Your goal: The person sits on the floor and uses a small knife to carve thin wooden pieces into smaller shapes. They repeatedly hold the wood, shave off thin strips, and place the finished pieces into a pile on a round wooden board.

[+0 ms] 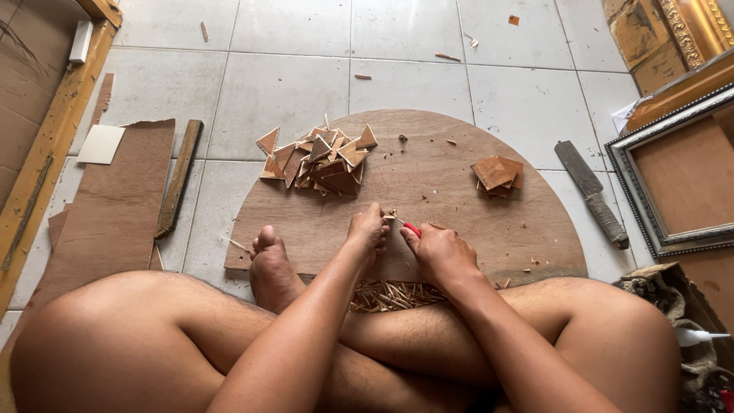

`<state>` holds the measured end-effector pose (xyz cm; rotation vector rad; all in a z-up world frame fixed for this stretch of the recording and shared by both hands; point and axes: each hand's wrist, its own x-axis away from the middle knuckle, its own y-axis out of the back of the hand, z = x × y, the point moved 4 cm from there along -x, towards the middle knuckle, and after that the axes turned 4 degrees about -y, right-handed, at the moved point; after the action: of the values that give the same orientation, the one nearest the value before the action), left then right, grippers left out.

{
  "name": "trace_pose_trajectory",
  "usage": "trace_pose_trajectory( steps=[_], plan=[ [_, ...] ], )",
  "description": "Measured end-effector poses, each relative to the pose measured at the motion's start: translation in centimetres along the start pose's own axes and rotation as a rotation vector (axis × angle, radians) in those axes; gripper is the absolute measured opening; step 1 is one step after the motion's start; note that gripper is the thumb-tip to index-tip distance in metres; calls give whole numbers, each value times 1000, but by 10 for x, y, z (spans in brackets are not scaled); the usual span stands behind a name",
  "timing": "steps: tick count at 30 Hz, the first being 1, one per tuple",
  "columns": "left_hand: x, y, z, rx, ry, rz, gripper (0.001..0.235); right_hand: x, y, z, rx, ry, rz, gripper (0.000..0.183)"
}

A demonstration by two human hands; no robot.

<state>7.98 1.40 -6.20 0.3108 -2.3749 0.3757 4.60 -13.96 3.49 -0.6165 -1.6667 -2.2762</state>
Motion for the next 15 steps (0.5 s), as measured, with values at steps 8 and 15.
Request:
trace_pose_trajectory(
  steps=[8,15],
  plan=[
    [-1,-3,1,-16,-18,23,25,-14,-2,-4,-65,-15,28,69],
    [4,-3,11,10,-77,145,39,-24,-24,-46,-940,-167,71,71]
  ],
)
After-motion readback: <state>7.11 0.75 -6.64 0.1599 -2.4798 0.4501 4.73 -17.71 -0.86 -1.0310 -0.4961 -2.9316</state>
